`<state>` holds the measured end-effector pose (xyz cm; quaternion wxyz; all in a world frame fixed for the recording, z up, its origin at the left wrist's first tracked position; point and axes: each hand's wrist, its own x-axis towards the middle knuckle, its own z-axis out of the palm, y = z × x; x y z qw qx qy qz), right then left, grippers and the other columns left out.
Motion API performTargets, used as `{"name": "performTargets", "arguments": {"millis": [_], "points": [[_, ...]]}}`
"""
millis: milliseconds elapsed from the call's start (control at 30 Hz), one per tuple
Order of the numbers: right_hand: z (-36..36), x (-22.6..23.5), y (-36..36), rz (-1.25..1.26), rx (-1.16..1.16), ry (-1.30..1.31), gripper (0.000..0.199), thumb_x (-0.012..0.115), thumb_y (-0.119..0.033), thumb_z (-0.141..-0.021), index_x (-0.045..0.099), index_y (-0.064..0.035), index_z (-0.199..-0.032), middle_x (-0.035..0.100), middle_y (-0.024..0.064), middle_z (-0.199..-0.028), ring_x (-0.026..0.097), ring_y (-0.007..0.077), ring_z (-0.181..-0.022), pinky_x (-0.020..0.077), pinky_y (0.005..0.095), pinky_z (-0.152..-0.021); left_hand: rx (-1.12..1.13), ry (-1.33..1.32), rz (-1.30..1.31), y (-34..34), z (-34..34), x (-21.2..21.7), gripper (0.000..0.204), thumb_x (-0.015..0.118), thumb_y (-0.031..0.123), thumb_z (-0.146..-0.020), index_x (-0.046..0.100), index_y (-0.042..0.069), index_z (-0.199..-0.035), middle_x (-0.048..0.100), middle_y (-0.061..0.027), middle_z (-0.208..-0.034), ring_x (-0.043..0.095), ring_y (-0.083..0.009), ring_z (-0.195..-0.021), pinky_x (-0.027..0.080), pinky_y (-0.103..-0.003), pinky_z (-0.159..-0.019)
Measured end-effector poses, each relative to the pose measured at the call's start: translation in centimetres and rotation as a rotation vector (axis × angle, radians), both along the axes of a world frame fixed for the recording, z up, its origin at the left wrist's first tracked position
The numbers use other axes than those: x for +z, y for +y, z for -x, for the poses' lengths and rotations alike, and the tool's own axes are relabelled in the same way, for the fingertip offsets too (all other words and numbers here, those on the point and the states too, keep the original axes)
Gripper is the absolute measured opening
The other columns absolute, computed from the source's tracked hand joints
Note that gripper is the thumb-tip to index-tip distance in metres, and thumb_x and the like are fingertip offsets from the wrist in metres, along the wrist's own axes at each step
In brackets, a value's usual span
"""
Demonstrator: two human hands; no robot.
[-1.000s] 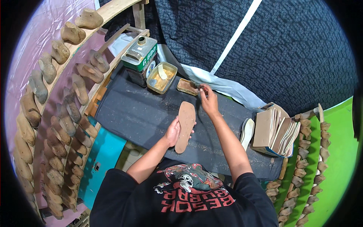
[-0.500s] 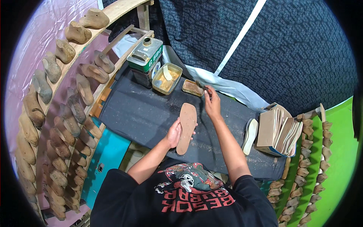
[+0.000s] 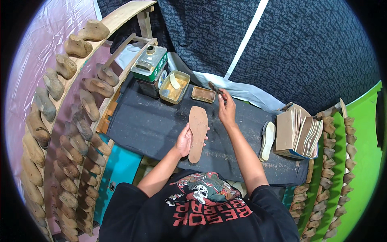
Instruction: Applying adhesive to shoe insoles and soles using a manual brush.
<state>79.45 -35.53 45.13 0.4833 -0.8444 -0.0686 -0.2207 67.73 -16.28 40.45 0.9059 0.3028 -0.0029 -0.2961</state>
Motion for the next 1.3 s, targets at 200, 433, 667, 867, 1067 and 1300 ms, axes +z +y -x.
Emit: {"name": "performTargets", "arguments": {"millis": [200,433,667,867,1067,1300], "points": [[-0.4,-2.7,-1.4,0.030,-0.011,0.040,0.028,0.059,-0.018,-0.102,0.063,-0.0069,-0.128,0.072,0.0153,-0.111,0.069,0.0278,-0.100,0.0529,0.0381,-0.089,0.007,-0.028,0.036,-0.5,-0.9,0.2,0.068,0.025,0.059,-0.106,0.041,0.012,-0.152,0.058,-0.0134,-0.139,0.066,-0.0240,-0.106,0.058,-0.044,-0.086],[-0.7,-3.7,-3.4,-0.034,-0.019,0.133,0.029,0.058,-0.019,-0.102,0.063,-0.0060,-0.128,0.070,0.0198,-0.109,0.069,0.0311,-0.099,0.0533,0.0394,-0.086,0.036,-0.027,0.014,-1.5,-1.3,-0.2,0.068,0.026,0.059,-0.105,0.043,0.011,-0.150,0.059,-0.0121,-0.137,0.065,-0.0228,-0.104,0.057,-0.041,-0.084],[0.6,0.3,-5.4,-0.337,0.049,0.080,0.025,0.053,-0.017,-0.106,0.060,-0.0038,-0.126,0.066,0.0091,-0.098,0.064,0.0110,-0.078,0.0533,0.0283,-0.073,-0.014,-0.074,0.028,-1.8,-1.6,-0.2,0.068,0.026,0.059,-0.106,0.045,0.009,-0.148,0.061,-0.0117,-0.133,0.066,-0.0240,-0.102,0.058,-0.041,-0.081],[4.0,6.2,-4.4,-0.250,0.245,0.033,0.017,0.051,-0.015,-0.107,0.055,-0.0013,-0.116,0.065,0.0050,-0.084,0.063,0.0099,-0.071,0.0529,0.0265,-0.066,-0.008,-0.057,0.028,-2.6,-1.7,-1.0,0.067,0.025,0.058,-0.106,0.048,0.008,-0.143,0.064,-0.0119,-0.123,0.068,-0.0267,-0.098,0.059,-0.042,-0.078],[5.1,8.7,-4.1,0.013,0.262,0.025,0.017,0.052,-0.013,-0.105,0.054,-0.0014,-0.117,0.067,0.0075,-0.085,0.067,0.0132,-0.073,0.0552,0.0287,-0.065,-0.094,-0.063,0.108,-3.5,-2.1,-1.1,0.062,0.025,0.053,-0.106,0.047,0.008,-0.144,0.064,-0.0127,-0.123,0.068,-0.0292,-0.098,0.059,-0.043,-0.078],[6.6,9.6,-3.0,0.217,0.262,-0.011,0.019,0.059,-0.012,-0.099,0.055,-0.0020,-0.115,0.067,0.0157,-0.086,0.070,0.0270,-0.080,0.0536,0.0362,-0.073,-0.110,-0.057,0.169,-3.9,-2.2,-1.2,0.060,0.027,0.050,-0.106,0.048,0.009,-0.144,0.063,-0.0139,-0.127,0.068,-0.0312,-0.100,0.059,-0.044,-0.079]]}}
